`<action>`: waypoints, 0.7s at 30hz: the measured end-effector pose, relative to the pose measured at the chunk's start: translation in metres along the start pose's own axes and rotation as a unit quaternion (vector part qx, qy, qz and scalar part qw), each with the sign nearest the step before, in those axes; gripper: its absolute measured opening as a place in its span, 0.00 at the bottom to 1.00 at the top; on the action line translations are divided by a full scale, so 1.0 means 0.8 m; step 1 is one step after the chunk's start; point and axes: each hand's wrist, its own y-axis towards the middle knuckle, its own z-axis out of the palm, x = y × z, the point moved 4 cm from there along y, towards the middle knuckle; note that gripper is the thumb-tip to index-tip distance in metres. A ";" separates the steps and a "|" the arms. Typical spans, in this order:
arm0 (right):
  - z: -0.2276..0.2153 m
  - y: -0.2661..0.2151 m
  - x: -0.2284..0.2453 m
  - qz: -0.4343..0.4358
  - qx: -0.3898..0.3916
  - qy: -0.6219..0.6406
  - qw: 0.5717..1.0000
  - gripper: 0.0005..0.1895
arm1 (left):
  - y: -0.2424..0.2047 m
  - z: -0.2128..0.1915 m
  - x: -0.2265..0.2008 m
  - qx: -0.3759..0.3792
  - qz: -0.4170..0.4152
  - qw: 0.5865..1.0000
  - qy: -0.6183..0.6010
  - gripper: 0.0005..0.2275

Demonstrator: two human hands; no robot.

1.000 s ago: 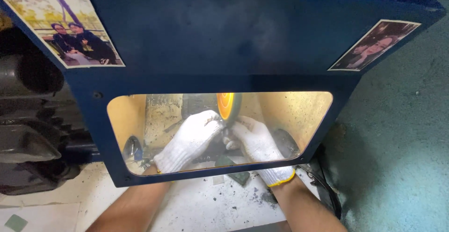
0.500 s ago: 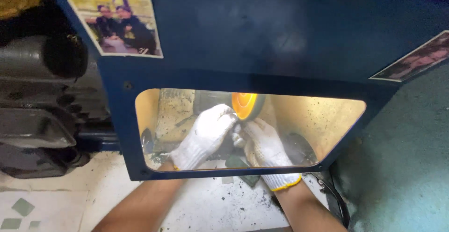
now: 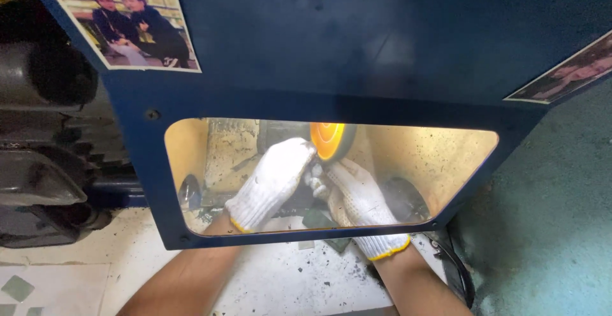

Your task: The person holds small rectangular stone pieces against a rotating polishing wheel inside a blue enclosure, repeatedly repositioning each piece to grind its edges. The person uses a green abrasive block to clean the wheel surface between pieces. The person continues this process for multiple stone pieces throughout the clip.

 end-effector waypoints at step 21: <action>0.026 -0.031 0.013 -0.088 -0.046 -0.060 0.993 0.15 | 0.050 0.057 0.214 0.018 -0.087 0.961 0.261 0.25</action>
